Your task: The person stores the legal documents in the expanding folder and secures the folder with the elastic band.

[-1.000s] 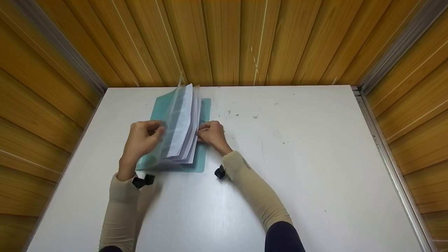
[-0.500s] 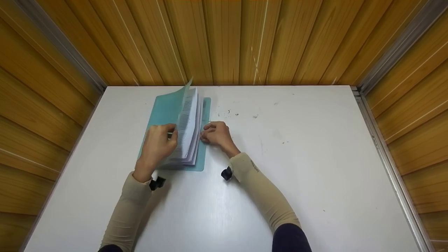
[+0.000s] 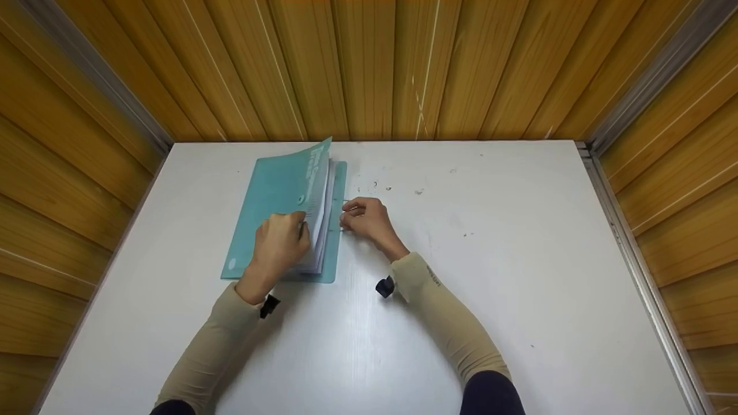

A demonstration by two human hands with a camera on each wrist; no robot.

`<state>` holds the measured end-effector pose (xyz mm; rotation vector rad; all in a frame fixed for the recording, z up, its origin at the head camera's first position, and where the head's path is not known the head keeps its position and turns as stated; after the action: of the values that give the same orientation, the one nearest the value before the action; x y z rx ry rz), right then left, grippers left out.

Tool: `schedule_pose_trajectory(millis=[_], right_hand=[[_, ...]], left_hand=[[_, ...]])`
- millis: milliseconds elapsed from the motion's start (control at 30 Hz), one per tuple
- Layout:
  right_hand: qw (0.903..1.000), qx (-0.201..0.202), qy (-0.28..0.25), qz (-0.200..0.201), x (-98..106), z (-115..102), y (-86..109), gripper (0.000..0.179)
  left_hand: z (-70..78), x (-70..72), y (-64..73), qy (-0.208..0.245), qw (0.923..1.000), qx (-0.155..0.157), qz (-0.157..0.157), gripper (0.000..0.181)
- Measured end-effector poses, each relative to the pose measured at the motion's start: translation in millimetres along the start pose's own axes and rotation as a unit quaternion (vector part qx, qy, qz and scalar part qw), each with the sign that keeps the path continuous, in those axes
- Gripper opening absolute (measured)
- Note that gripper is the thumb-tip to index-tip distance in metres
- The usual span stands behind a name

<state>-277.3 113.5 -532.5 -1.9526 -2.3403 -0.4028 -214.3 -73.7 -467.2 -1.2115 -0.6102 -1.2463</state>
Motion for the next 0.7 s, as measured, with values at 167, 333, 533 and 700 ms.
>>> schedule_pose_trajectory(millis=[167,333,533,700], right_hand=[[0.9998,0.004,0.017,0.009,7.0,-2.0,2.0,0.033],[1.0000,-0.003,-0.003,0.008,12.8,-0.3,4.6,0.035],[0.9999,-0.001,-0.001,0.015,22.3,3.4,6.1,0.037],[0.9996,0.007,0.016,0.021,29.4,8.5,6.1,0.037]], left_hand=[[6.7,-10.3,1.0,-0.036,0.9990,-0.003,-0.027,0.017],[11.1,-20.7,5.1,-0.034,0.9981,-0.024,-0.046,0.022],[6.0,-25.1,4.0,-0.025,0.9972,-0.034,-0.062,0.034],[-7.7,-29.6,-3.3,-0.021,0.9943,-0.059,-0.085,0.050]])
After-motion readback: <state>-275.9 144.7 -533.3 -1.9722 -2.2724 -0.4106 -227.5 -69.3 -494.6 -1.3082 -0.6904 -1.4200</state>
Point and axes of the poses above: each hand's wrist, its own y-axis away from the middle knuckle, its own x-axis out of the back of the hand, z = x × y, the point moved 5 cm from there along -y, towards the middle knuckle, and after that the axes turned 4 degrees about z, right-handed, at the moved point
